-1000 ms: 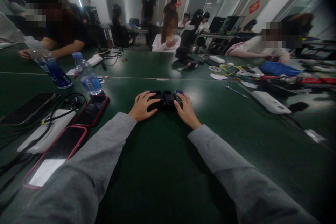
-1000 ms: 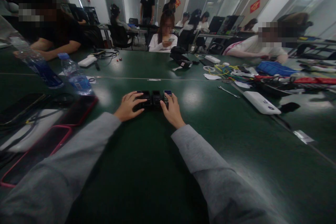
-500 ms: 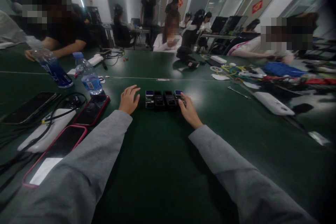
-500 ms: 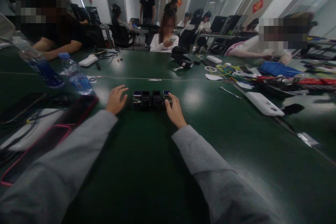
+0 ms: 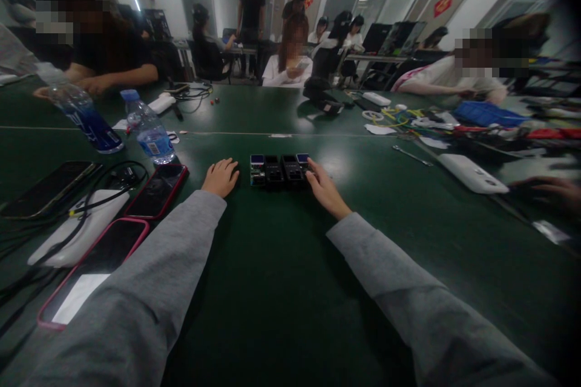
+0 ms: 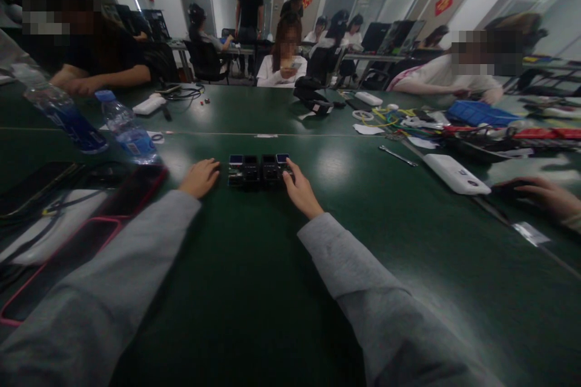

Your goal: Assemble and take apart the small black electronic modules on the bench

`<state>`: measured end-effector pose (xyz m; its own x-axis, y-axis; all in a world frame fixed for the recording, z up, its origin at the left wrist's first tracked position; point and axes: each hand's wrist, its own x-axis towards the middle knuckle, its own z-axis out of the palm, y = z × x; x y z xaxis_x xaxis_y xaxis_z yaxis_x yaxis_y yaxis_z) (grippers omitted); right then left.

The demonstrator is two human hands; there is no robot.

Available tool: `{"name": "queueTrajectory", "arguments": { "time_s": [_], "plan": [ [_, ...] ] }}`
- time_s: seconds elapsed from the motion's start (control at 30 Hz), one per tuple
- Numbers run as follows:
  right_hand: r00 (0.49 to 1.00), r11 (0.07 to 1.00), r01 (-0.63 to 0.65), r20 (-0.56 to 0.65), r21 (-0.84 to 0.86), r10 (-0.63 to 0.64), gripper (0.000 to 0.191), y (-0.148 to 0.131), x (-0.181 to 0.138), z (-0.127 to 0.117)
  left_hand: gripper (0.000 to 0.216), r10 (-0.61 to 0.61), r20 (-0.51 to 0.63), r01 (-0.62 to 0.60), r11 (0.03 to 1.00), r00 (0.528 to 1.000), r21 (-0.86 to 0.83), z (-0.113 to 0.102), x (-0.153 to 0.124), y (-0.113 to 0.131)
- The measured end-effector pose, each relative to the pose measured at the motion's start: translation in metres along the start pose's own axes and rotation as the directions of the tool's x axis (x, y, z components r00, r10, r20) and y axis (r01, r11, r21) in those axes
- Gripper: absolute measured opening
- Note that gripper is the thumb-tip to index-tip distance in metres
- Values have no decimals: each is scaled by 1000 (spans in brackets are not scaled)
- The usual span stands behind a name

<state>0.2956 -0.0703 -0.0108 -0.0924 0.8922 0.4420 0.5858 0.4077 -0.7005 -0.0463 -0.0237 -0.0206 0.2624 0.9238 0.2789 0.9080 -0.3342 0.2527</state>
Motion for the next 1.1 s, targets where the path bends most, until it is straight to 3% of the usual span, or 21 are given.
{"name": "queueTrajectory", "arguments": {
  "time_s": [0.23,0.33,0.5,0.73,1.1],
  "plan": [
    [995,999,23,93,-31,-20,61,-10,-1,0,46,0,2,0,1000,1000,-8,-1,-1,0],
    [995,996,63,78,-62,-58,65,-9,-1,0,45,-2,2,2,1000,1000,-9,-1,0,0],
    [995,962,97,30,-255,-93,65,-13,-4,-1,46,-3,5,3,1000,1000,15,-1,0,1],
    [948,837,316,184,-447,-259,62,-32,-10,-1,46,-14,7,14,1000,1000,0,-1,0,1],
    [964,865,264,106,-426,-242,53,-31,-13,1,45,2,2,-3,1000,1000,7,-2,-1,2]
  ]
}}
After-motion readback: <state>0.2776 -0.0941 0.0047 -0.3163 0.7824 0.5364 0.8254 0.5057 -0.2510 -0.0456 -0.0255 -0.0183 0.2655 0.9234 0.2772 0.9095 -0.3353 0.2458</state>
